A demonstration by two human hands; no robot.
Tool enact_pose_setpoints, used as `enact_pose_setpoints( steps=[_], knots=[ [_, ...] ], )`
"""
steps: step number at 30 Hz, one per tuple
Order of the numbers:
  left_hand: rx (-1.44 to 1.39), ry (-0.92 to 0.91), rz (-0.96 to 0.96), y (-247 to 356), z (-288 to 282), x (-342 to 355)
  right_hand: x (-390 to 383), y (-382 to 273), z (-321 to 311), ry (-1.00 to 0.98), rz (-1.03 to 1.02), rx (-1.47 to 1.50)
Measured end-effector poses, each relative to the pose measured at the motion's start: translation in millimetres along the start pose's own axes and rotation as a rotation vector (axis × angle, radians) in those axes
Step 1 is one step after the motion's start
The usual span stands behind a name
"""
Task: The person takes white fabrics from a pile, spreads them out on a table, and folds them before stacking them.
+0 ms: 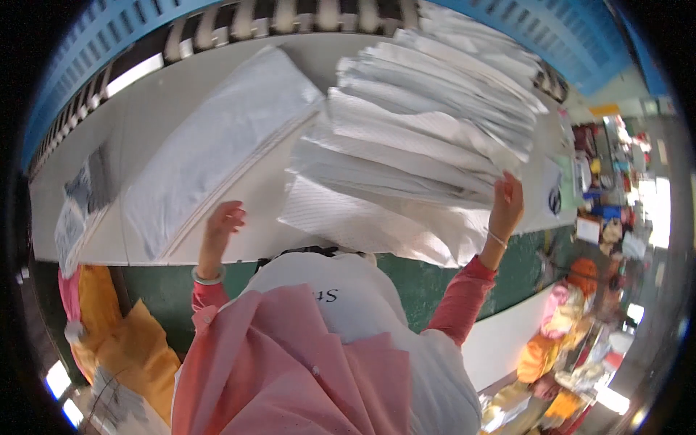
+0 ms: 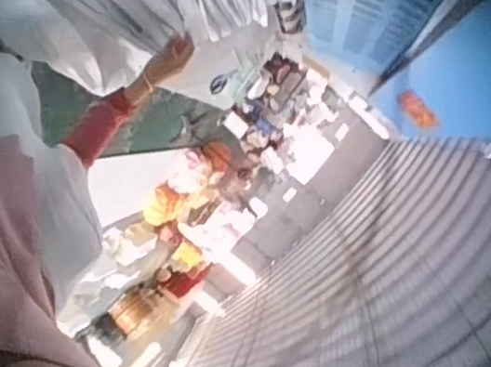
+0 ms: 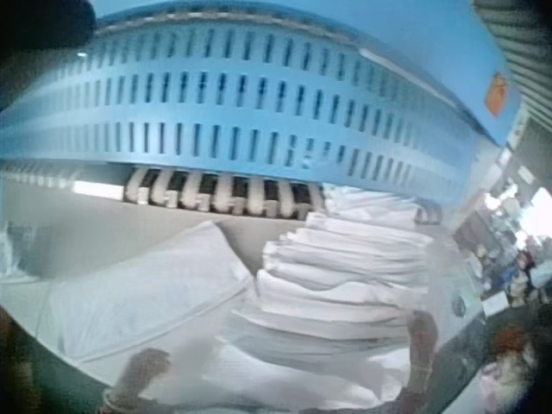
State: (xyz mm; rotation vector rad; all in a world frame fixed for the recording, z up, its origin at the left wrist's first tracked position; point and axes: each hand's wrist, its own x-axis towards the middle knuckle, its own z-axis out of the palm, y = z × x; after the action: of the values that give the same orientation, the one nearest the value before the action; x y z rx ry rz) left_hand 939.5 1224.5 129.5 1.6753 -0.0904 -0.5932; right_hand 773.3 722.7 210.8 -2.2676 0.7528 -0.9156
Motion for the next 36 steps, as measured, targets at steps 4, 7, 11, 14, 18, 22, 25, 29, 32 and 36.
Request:
enact_pose_setpoints(
  steps=[4,7,11,14,18,22,25,29,32,36],
  knots=[
    [0.049,-0.204,-0.248,5,62,8,-111,125,-64,0.363,0.538,0.136],
    [0.040,-0.282,-0.316,6,74,6,-183,107,-69,0.181,0.957,0.564],
    [0.073,-0.338,-0.275,17,86,7,-240,159,-42,-0.310,0.573,0.389],
    [-0.300,-0.297,-0.280,41,77,-10,-198,64,-38,0.143,0.945,1.056],
    [-0.597,0.065,-0.070,66,29,-36,-147,42,-75,0.118,0.662,1.286],
    [-0.686,0.278,0.405,99,-35,-61,-60,-14,-68,-0.247,0.481,1.787],
    [-0.564,0.331,0.502,116,-56,-76,-10,-42,-8,-0.443,0.688,1.759],
    [-0.325,0.561,0.011,38,-82,-104,-23,-82,53,-0.553,0.850,0.930],
    [-0.147,0.480,-0.259,-44,-93,-120,-30,-67,74,-0.697,0.526,0.480],
    [0.434,0.363,-0.209,-100,-120,-114,-10,-96,100,-0.549,-0.145,0.234]
  ],
)
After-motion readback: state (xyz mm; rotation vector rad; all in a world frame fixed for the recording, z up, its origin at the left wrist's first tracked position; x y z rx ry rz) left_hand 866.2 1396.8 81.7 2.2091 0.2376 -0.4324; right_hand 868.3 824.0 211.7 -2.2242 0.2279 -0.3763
